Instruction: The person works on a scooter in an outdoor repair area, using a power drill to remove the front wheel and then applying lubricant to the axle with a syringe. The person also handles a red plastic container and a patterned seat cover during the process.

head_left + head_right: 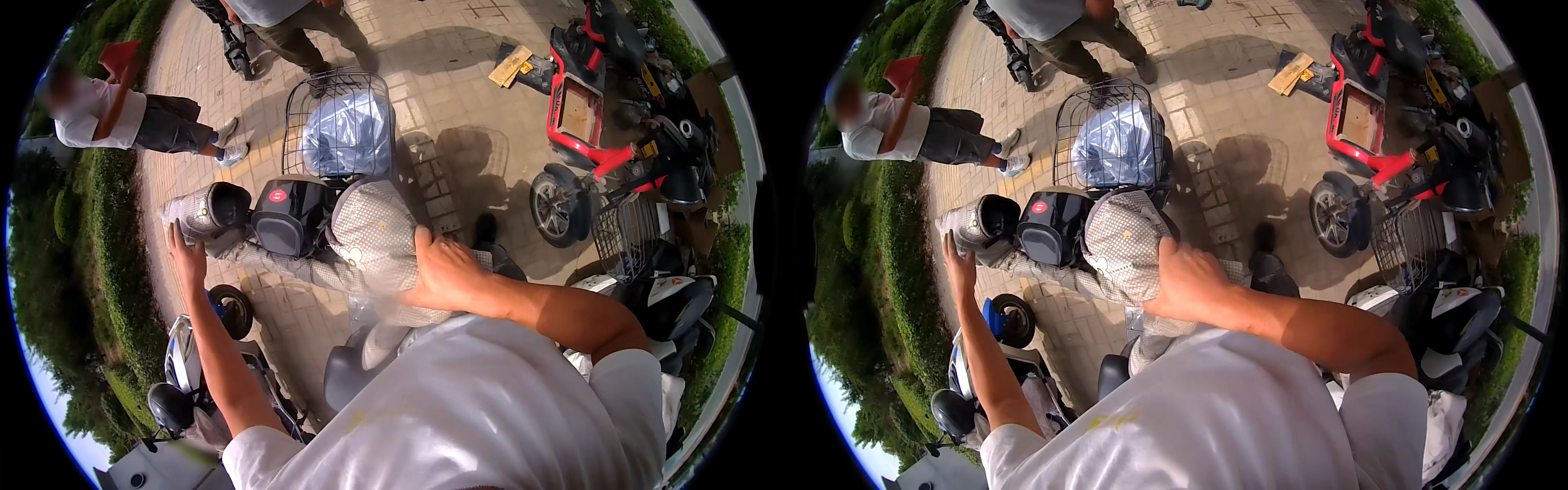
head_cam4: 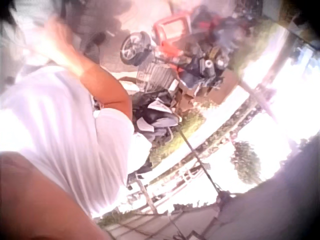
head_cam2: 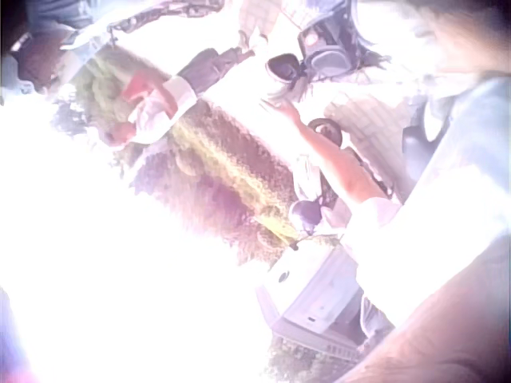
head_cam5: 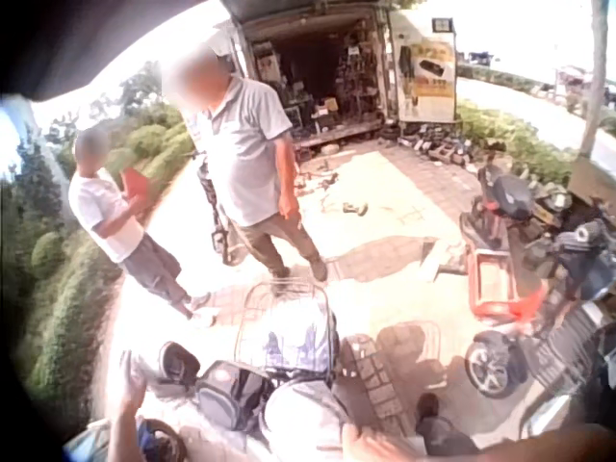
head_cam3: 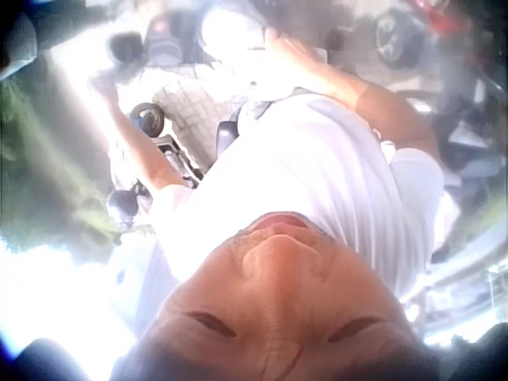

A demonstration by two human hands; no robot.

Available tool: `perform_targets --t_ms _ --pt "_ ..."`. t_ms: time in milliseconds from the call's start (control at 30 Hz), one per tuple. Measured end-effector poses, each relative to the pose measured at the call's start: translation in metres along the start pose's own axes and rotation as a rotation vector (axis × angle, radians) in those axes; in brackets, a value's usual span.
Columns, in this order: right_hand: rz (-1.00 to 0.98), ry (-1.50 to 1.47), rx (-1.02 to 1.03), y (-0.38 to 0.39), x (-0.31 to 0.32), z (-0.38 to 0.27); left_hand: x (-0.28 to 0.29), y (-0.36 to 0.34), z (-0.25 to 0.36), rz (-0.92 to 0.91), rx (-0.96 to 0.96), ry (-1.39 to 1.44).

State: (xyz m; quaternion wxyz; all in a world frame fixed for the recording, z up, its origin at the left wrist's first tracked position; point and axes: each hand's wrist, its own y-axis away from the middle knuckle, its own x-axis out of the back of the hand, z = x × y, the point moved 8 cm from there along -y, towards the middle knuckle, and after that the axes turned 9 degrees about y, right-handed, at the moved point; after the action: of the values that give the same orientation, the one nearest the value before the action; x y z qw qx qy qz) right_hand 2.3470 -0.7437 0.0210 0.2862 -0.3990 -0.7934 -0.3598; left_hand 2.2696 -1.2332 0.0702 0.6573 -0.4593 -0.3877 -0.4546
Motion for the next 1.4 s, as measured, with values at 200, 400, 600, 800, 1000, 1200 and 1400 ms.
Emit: perform_targets --t_ms 200,400,600,800,1000,1200,1400 --pt "-0.252 -0.349 0.219 -0.019 0.007 0.003 -0.077 0.086 0.298 -0.258 0.183 0.673" --pt "-0.502 -0.483 0.399 -0.037 -0.018 -0.001 -0.090 0.083 0.316 -0.301 0.309 0.500" --pt "-0.781 -0.500 0.534 -0.080 0.017 0.026 -0.096 0.061 0.320 -0.383 0.294 0.309" --pt "-0.394 -0.469 0.101 -0.237 0.022 0.148 -0.095 0.058 0.308 -0.418 0.377 0.261" --pt "-0.060 -0.368 0.103 -0.434 0.065 0.172 -0.092 0.052 0.320 -0.411 0.537 0.035" --pt "-0.271 -0.309 0.294 -0.515 0.035 0.095 -0.099 0.072 0.336 -0.293 0.875 -0.165" --pt "-0.132 -0.483 0.283 -0.493 0.042 0.123 -0.115 0.112 0.375 -0.102 1.346 -0.380"
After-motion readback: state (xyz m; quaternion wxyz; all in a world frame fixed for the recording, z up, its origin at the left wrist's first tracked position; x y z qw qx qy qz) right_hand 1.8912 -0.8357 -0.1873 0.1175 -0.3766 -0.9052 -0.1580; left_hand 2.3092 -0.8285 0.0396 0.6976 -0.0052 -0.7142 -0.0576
